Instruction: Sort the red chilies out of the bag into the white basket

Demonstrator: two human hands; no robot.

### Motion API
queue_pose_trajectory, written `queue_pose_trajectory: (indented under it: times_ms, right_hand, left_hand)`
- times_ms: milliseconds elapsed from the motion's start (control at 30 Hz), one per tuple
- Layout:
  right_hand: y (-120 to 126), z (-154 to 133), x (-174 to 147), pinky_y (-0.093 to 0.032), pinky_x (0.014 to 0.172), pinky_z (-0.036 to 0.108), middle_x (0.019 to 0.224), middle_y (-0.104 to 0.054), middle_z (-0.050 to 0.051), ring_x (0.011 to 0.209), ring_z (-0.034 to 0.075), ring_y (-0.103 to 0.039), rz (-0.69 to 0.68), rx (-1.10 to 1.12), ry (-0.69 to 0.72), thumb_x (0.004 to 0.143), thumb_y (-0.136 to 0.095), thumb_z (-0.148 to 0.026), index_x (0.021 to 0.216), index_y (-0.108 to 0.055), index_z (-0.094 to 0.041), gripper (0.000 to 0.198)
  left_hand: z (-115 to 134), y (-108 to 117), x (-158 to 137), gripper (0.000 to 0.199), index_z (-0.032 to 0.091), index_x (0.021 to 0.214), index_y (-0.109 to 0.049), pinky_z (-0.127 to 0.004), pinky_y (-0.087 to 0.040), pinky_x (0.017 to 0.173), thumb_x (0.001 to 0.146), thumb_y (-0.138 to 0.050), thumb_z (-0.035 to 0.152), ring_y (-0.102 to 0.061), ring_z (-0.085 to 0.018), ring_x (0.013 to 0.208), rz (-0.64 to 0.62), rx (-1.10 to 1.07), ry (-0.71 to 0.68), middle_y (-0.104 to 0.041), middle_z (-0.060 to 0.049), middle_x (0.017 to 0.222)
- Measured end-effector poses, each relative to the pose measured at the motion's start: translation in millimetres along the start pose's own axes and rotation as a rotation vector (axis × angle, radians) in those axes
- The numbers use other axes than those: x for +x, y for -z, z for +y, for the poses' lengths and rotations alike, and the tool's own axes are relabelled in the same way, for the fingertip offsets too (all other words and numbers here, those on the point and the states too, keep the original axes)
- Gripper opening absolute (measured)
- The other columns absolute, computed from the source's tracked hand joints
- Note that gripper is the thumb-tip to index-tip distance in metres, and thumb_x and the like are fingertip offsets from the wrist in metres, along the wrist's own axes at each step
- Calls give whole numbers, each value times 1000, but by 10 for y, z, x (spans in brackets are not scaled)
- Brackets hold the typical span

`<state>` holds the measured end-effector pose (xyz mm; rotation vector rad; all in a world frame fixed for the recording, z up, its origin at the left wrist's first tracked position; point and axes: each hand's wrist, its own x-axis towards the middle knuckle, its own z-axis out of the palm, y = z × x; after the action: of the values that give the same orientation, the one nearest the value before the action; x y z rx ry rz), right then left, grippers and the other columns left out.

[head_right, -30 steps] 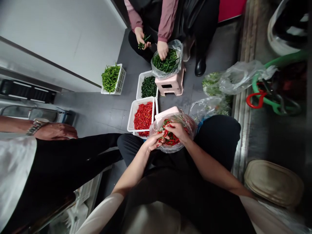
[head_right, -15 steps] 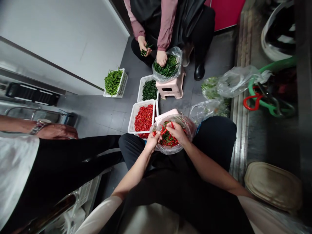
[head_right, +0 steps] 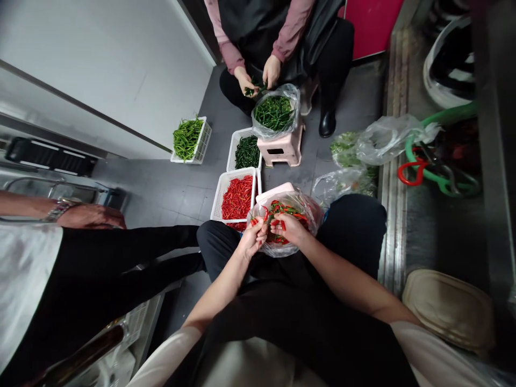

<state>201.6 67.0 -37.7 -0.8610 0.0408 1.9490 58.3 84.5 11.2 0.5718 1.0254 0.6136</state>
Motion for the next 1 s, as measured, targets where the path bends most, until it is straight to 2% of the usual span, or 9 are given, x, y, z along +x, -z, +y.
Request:
queue_pose_trajectory:
  times_ms: [67,200,300,467,533,600,700,800,1000]
  right_hand:
    - [-22,-33,-37,-47,49,23,61,-56,-2,54,11,-54,-25,-69,68,68,-66,-24,72,-51,-19,17]
    - [-92,-53,-100,-20,35,17,50,-42,-8,39,4,-31,-42,-402,284,70,-70,-37,68,-45,-19,31]
    - [-107,-20,-96,-19,37,17,47,-39,-8,40,4,-29,25,-449,394,72,-69,-40,66,-42,-19,34]
    - [-11,56,41,-20,38,15,55,-44,-6,44,4,-33,-88,-80,76,67,-70,-30,71,-48,-17,26]
    - [29,64,93,-24,38,15,55,-47,-4,44,4,-36,-69,-28,-53,67,-66,-24,70,-50,-16,18]
    - [55,45,109,-30,39,16,55,-49,-2,46,6,-41,1,-53,-67,67,-61,-21,66,-50,-17,12]
    - [67,-21,68,-31,40,18,52,-48,-4,44,7,-40,85,-176,167,67,-60,-23,67,-51,-18,10]
    - [64,-78,30,-24,39,19,46,-41,-8,39,5,-30,29,-451,343,67,-65,-30,70,-57,-18,14]
    - [105,-53,131,-42,61,26,63,-62,2,61,14,-54,-73,-792,483,71,-63,-37,66,-64,-15,23]
  left_hand:
    - [-14,6,5,40,18,80,-42,-14,-12,38,69,-73,42,-28,0,38,18,83,2,-46,7,54]
    - [-74,2,31,41,15,78,-49,-17,-19,39,71,-68,51,-36,-3,39,90,374,-28,-53,3,55]
    - [-83,-1,43,43,14,77,-51,-18,-19,39,73,-64,55,-33,-3,38,79,430,9,-50,3,50]
    - [-72,-11,53,42,16,77,-46,-17,-13,39,72,-67,53,-24,-1,38,-39,261,-15,-44,7,50]
    - [-79,-17,68,42,16,78,-45,-16,-12,39,72,-67,52,-23,-1,39,-81,216,-10,-43,8,51]
    - [-81,-19,88,43,16,79,-45,-16,-12,38,72,-66,54,-25,-1,38,-95,226,22,-43,7,51]
    - [-65,-12,116,47,16,89,-49,-16,-12,37,71,-66,56,-28,-2,38,-51,315,68,-51,4,57]
    - [-51,-3,133,52,17,99,-48,-16,-13,36,69,-68,54,-27,-1,36,-14,358,93,-52,5,58]
    - [-41,-47,158,55,16,107,-49,-17,-14,37,72,-65,54,-29,-2,35,-55,473,145,-51,6,55]
